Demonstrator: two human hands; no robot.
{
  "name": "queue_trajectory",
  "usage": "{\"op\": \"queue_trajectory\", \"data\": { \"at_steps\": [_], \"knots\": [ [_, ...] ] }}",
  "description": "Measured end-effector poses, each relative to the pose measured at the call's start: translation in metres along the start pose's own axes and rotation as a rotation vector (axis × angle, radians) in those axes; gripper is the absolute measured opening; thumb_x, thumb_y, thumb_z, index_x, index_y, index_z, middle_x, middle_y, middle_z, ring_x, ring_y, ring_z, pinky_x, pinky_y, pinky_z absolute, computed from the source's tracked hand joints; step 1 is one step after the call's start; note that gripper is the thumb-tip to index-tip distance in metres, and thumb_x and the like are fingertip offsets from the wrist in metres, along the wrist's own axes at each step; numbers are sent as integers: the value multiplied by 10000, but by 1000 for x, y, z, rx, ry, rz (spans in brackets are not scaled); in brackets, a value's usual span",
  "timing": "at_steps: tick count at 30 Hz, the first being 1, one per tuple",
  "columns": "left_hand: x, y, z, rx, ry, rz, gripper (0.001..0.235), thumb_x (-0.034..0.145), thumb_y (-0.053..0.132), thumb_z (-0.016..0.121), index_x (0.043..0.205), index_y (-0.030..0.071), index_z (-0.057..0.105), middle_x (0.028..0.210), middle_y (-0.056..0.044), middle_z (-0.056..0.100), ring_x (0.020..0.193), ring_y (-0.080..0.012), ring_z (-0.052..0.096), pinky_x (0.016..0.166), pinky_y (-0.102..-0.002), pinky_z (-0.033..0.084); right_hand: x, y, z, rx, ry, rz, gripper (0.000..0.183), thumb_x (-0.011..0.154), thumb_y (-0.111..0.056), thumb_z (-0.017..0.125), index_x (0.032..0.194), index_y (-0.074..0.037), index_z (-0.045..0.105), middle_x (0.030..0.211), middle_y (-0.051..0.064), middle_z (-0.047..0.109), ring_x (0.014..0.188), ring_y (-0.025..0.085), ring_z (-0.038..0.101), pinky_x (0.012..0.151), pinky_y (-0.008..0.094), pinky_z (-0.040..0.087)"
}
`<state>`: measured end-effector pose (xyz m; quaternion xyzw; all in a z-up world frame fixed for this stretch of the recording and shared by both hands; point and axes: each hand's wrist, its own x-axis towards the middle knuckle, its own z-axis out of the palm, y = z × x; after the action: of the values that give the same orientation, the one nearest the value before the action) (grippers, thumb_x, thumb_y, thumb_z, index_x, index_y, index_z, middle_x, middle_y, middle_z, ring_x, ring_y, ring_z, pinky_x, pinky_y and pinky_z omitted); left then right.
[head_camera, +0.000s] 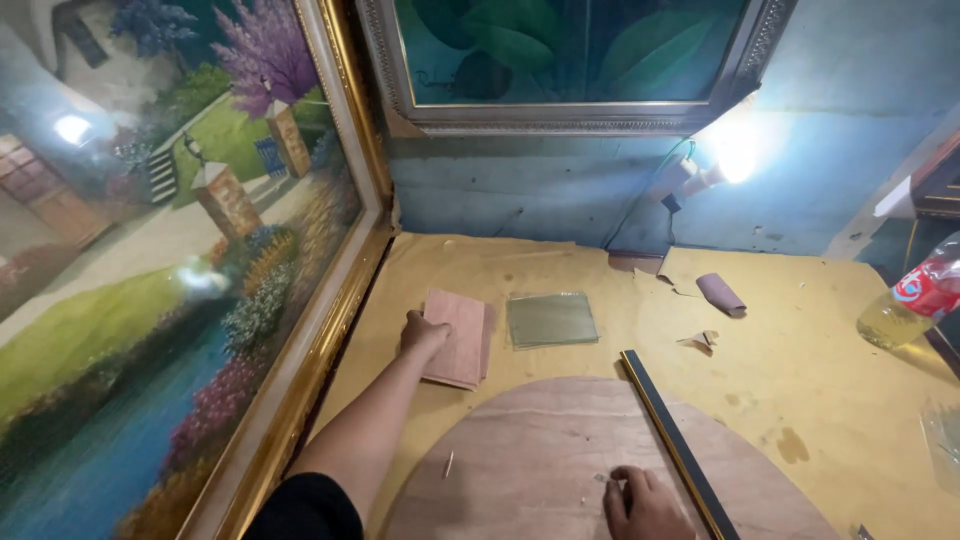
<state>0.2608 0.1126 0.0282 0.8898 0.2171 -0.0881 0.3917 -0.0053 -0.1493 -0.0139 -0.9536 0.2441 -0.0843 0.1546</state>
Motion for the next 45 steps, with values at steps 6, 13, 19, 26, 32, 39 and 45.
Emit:
{"op": "queue_trajectory", "data": {
  "at_steps": [6, 13, 19, 26, 32, 39, 45],
  "knots": [
    [-40, 32, 0, 335, -6, -143, 662, 717, 401, 650, 1269, 197, 346, 1278, -38, 341, 1168, -226, 345, 890, -369, 399, 6, -6, -11, 59, -176, 37, 226, 737, -421, 507, 916, -324, 606, 924, -117, 647, 830, 103, 609, 677, 254, 482],
    [-8, 37, 1, 264, -78, -296, 858, 642, 228, 783, 1287, 139, 225, 1231, -143, 384, 1125, -307, 395, 796, -380, 471, 3, -17, -15, 52, -122, 113, 186, 726, -414, 509, 872, -355, 607, 904, -152, 638, 807, 70, 602, 602, 246, 468],
    [22, 27, 2, 306, -217, -164, 841, 476, 397, 871, 1179, 80, 535, 1054, -14, 649, 909, -165, 626, 697, -255, 471, 1, -12, -3, 15, -59, 119, 168, 707, -419, 511, 848, -373, 593, 882, -169, 624, 825, 87, 596, 612, 280, 453],
    [-70, 35, -30, -336, -233, 107, 570, 498, 155, 816, 1019, 62, 603, 1013, -82, 647, 926, -220, 611, 753, -281, 483, -1, -12, -12, 5, -71, 83, 150, 725, -382, 522, 848, -373, 607, 870, -168, 625, 809, 93, 587, 600, 268, 464],
    [-159, -10, -12, -759, -356, 330, 507, 482, -4, 784, 938, 66, 573, 892, -69, 646, 803, -168, 595, 663, -289, 502, -2, -33, -54, 176, -243, 219, 200, 728, -358, 518, 861, -302, 657, 894, -54, 674, 886, 164, 612, 716, 314, 473],
    [-200, -89, 54, -625, -209, 182, 988, 416, 133, 874, 1277, 51, 397, 1179, -60, 557, 1032, -120, 547, 857, -217, 472, -27, -66, -30, 1502, -325, -102, 602, 788, -417, 277, 1329, -160, 339, 1397, 32, 370, 1296, 169, 322, 1020, 373, 250],
    [-229, -81, 27, -791, -276, 337, 383, 545, 8, 783, 830, 106, 546, 780, -23, 626, 734, -113, 589, 645, -230, 478, -46, -73, -35, 1497, -356, -280, 624, 783, -340, 376, 1345, -88, 276, 1365, 110, 354, 1262, 211, 330, 1011, 345, 280]
  ]
}}
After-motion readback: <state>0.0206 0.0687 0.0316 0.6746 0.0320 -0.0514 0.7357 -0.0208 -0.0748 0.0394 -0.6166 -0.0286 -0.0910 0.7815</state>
